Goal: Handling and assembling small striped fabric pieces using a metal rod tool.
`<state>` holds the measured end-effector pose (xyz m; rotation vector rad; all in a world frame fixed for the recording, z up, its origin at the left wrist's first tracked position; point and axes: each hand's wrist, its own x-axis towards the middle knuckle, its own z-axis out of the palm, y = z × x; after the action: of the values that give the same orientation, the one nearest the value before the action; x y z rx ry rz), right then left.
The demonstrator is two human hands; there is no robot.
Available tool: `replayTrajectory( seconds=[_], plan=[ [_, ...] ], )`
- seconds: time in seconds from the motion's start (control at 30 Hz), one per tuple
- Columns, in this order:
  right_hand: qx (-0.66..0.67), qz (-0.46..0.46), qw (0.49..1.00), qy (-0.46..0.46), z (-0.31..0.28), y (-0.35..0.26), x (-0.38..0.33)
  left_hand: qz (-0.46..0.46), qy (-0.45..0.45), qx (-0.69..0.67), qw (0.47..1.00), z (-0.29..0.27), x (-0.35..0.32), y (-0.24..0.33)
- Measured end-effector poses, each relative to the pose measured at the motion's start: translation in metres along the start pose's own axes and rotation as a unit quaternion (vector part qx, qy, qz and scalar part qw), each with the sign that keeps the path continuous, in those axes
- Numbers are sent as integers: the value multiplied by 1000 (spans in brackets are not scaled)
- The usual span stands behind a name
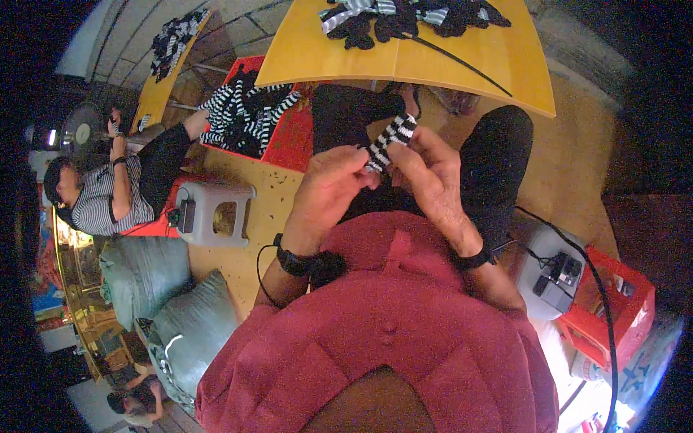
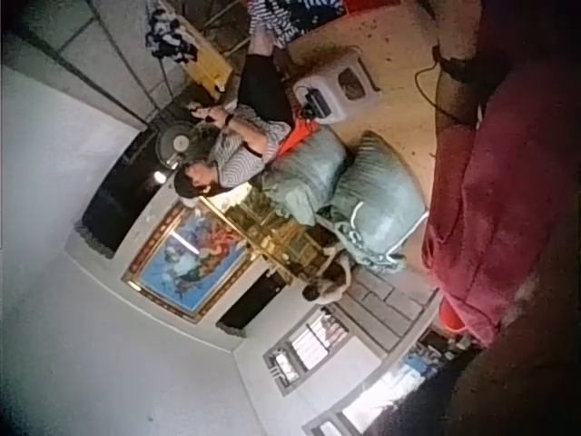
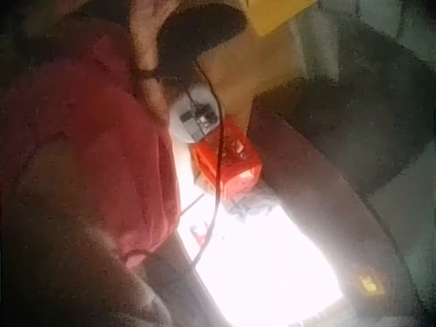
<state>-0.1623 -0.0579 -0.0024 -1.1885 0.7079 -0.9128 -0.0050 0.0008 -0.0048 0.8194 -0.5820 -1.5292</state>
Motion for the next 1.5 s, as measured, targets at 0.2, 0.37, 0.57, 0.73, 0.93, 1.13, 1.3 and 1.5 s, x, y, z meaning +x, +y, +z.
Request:
replayTrajectory(
  seconds=[0.2,0.37,0.57,0.73,0.93,1.13,1.3,1.5],
  plan=[
    [59,67,994,-63,2,-10,15,52,19,116,992,3,17,14],
    [-97,-6,994,-49,14,-15,21,23,-26,130,991,4,23,9],
    [-357,-226,906,35,-13,-28,69,69,57,-30,995,-11,24,23],
    [-647,-302,679,171,-97,7,139,58,53,-182,980,-28,29,34],
    [-666,-305,660,168,-117,18,131,72,43,-274,958,-42,28,46],
    [-482,-109,854,164,-74,-2,52,111,135,-296,939,-52,27,54],
    [-283,-36,958,-29,-17,-18,-24,147,239,-316,906,-39,32,63],
    [-291,-103,950,-48,2,-12,-33,178,141,-293,929,-42,28,62]
  ],
)
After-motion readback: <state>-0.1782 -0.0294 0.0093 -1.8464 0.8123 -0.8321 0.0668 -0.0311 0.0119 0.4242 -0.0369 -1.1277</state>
